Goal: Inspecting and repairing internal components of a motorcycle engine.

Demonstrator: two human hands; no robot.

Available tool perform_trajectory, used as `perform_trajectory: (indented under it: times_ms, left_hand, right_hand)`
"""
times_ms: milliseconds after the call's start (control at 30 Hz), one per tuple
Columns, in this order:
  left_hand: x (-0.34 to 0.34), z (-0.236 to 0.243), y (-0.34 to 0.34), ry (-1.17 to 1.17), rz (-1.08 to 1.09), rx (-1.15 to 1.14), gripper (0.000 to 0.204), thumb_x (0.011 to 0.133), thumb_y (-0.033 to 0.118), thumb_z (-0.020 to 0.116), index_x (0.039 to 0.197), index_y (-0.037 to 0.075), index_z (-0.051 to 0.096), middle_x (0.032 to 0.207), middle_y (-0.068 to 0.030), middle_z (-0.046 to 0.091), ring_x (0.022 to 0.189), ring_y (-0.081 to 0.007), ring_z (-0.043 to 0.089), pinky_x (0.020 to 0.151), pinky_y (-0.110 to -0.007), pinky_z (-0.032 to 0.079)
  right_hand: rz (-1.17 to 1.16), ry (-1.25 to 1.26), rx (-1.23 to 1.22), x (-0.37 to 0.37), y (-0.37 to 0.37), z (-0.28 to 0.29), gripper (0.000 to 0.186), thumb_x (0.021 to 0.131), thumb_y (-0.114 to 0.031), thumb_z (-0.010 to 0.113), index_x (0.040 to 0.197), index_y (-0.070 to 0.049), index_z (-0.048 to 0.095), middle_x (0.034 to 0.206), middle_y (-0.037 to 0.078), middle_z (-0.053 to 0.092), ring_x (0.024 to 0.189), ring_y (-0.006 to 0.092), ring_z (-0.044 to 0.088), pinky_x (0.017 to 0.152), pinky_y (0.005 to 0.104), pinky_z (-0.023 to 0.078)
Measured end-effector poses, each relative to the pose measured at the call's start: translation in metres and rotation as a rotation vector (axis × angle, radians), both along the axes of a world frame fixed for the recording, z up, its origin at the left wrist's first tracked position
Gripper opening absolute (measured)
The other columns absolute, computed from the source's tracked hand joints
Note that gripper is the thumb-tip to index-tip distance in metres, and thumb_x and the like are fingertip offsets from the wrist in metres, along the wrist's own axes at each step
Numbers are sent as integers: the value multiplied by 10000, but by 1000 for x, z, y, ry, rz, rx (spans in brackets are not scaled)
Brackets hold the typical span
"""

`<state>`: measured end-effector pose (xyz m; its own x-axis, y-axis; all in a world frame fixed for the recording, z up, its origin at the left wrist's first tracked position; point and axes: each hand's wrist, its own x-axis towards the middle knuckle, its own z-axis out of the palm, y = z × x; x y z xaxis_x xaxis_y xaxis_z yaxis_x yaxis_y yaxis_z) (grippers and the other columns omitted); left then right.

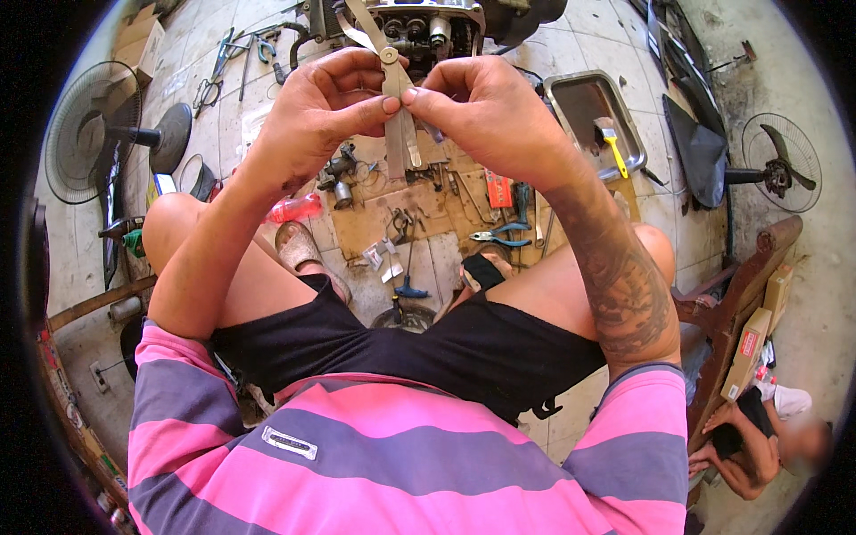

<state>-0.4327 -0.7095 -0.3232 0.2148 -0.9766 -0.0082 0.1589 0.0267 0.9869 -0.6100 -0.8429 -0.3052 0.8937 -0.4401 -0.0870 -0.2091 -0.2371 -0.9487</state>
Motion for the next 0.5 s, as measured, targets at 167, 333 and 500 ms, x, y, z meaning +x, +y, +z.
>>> perform_trajectory:
  times_ms: [167,333,500]
  left_hand:
    - [2,0,-1,84,65,3,375,881,49,740,1203,-55,580,1048,-113,710,895,-142,696,743,-274,585]
    - [3,7,1,59,100,28,368,924,57,695,1251,-27,548,1093,-132,723,933,-173,710,804,-306,591]
    - [0,8,0,38,178,14,341,916,65,711,1209,-28,565,1043,-104,733,907,-134,701,762,-269,575]
  right_hand:
    - [2,-39,43,0,3,0,222,911,-169,764,986,6,650,797,14,664,660,50,574,620,212,493]
    - [1,36,164,1,7,7,212,917,-141,754,999,18,638,822,42,687,716,85,650,666,238,552]
    - [-33,-25,217,1,2,9,207,916,-129,751,1029,18,659,843,55,701,746,108,681,705,253,582]
